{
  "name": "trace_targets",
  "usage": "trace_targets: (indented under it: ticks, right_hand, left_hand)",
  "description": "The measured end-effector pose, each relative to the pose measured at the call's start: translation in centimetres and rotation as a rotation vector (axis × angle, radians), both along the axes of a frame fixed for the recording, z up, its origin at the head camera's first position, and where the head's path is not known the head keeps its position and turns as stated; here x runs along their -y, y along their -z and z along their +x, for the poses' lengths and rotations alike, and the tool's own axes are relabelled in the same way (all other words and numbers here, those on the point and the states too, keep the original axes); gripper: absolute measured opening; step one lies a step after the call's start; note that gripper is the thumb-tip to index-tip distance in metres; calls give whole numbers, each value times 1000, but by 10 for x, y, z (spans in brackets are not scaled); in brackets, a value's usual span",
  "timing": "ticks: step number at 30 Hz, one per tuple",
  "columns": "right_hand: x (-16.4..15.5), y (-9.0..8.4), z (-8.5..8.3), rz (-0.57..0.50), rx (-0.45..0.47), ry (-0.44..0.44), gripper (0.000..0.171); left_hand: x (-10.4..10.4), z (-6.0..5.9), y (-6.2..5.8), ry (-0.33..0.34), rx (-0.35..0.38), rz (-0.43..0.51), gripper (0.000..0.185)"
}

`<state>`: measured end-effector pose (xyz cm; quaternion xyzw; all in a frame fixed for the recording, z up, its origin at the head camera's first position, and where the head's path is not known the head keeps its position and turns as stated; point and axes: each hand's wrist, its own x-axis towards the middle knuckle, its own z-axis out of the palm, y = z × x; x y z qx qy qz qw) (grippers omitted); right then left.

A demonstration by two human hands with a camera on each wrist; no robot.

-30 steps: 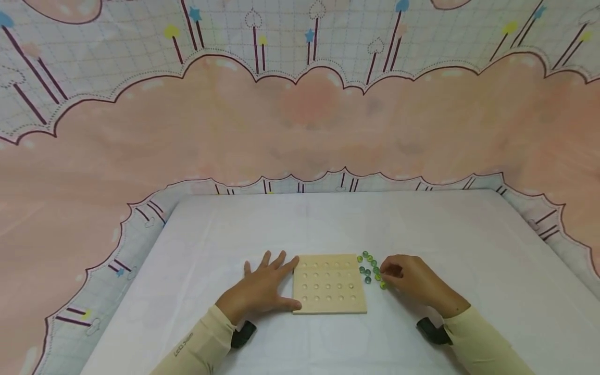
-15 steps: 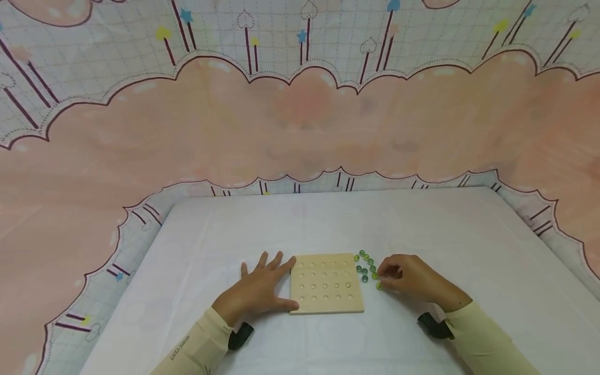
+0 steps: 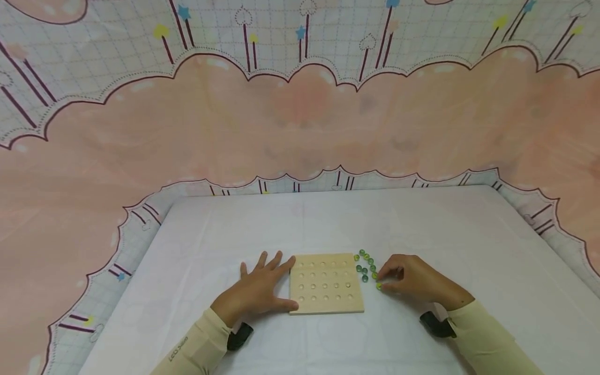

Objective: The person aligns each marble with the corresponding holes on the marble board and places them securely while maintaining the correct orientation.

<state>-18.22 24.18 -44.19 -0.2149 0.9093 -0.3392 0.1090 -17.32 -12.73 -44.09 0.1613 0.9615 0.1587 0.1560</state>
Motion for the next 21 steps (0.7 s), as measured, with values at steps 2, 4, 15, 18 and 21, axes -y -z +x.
trace_targets:
  ticks: [2, 4, 15, 18, 21]
  right_hand:
    - [0, 0, 0, 5, -4, -3, 15]
    - [0, 1, 0, 3, -5, -9, 15]
    - [0, 2, -2, 0, -8, -26, 16]
    - [-1, 3, -2, -8, 14, -26, 15]
    - [-2, 2, -3, -10, 28, -31, 13]
  left_hand:
    - [0, 0, 0, -4, 3, 3, 103]
    - [0, 0, -1, -3, 3, 5, 103]
    - [1, 0, -1, 2, -3, 19, 103]
    - [1, 0, 0, 2, -3, 18, 103]
    - [1, 0, 0, 2, -5, 14, 103]
